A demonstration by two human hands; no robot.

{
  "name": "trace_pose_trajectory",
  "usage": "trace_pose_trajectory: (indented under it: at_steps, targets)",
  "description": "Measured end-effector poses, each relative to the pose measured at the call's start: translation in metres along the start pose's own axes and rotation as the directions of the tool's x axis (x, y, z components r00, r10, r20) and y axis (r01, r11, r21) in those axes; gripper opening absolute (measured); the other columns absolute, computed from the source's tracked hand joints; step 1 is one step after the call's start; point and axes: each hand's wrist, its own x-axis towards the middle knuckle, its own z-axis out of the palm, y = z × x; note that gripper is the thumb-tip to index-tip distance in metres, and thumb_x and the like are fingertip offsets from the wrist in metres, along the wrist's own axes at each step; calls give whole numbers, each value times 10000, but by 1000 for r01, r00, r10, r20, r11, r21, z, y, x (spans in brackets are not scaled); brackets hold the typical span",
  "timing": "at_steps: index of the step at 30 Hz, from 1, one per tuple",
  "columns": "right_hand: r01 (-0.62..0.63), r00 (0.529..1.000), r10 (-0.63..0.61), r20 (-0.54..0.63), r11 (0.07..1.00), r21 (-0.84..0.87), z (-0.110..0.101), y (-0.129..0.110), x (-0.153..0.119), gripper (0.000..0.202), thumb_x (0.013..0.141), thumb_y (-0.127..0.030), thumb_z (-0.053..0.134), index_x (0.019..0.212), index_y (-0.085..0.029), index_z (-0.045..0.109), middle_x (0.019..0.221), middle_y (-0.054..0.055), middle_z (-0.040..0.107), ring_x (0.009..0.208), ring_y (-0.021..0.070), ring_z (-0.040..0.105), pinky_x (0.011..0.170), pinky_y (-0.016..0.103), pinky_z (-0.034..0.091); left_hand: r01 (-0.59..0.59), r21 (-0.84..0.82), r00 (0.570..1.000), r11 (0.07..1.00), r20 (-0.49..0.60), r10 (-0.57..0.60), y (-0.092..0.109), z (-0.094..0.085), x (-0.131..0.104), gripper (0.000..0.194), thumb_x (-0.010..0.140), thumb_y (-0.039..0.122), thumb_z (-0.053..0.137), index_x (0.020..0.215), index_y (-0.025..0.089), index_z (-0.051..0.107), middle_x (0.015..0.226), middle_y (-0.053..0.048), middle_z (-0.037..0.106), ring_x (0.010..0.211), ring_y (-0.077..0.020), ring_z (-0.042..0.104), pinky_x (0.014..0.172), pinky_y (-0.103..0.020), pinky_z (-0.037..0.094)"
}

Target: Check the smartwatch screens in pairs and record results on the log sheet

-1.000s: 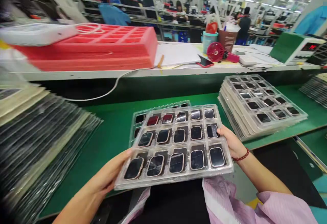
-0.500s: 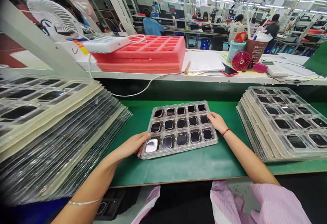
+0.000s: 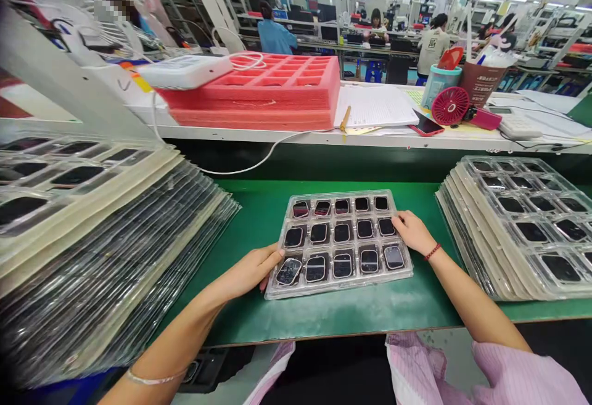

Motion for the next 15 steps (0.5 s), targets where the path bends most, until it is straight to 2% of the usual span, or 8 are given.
trace_pose_trajectory:
  at_steps: [3, 5, 7, 9, 10, 12, 15]
  targets:
    - [12, 1000, -14, -18, 997, -75, -10, -2, 19, 258, 906, -327, 501, 844, -184, 706, 889, 126, 667, 936, 319, 600, 930, 480, 442, -25, 60, 1000, 998, -3, 25, 3, -8, 15, 523, 906, 599, 357, 1008, 179, 652, 458, 21, 573, 471, -230, 597, 601, -305, 441]
    - [16, 998, -24, -58, 991, -133, -13, -16, 36, 281, 884, -301, 542, 1050, -137, 700, 1066, 182, 651, 1060, 364, 569, 987, 529, 403, -13, 178, 992, 984, -124, 36, 7, -16, 31, 545, 868, 592, 442, 1125, 165, 662, 617, -21, 664, 586, -247, 645, 644, -318, 461]
    - [64, 993, -82, -84, 978, -197, -9, -42, 53, 417, 863, -289, 592, 1240, -115, 635, 1305, 220, 553, 1239, 402, 460, 1074, 570, 316, -20, 312, 943, 950, -309, 121, 13, -25, 52, 569, 817, 551, 546, 1227, 169, 644, 917, -85, 718, 820, -276, 678, 772, -346, 492]
    - [175, 983, -184, -19, 957, -232, 8, -76, 70, 384, 877, -284, 602, 1232, -149, 659, 1402, 179, 508, 1327, 364, 386, 1139, 529, 257, -71, 385, 865, 920, -435, 249, 19, -32, 77, 515, 830, 477, 553, 1240, 181, 648, 1182, -131, 659, 1087, -305, 622, 972, -393, 455]
    - [227, 974, -227, 27, 946, -230, 21, -94, 78, 311, 887, -287, 602, 1161, -178, 700, 1394, 140, 531, 1342, 331, 378, 1157, 490, 244, -76, 385, 847, 920, -462, 263, 22, -34, 90, 452, 842, 423, 540, 1204, 182, 665, 1261, -137, 622, 1211, -311, 558, 1058, -404, 404]
    - [282, 959, -267, 96, 934, -217, 50, -124, 92, 209, 892, -314, 618, 1000, -187, 746, 1378, 110, 554, 1352, 319, 360, 1152, 475, 247, -50, 373, 830, 926, -501, 247, 27, -36, 114, 328, 823, 344, 558, 1057, 167, 704, 1283, -160, 604, 1313, -333, 470, 1125, -440, 336]
    - [246, 968, -230, 103, 952, -181, 87, -150, 105, 288, 846, -415, 687, 892, -132, 722, 1365, 189, 539, 1369, 405, 296, 1123, 578, 207, -31, 352, 822, 936, -523, 224, 32, -36, 133, 187, 767, 316, 614, 887, 185, 672, 1223, -160, 640, 1282, -344, 488, 1094, -476, 368]
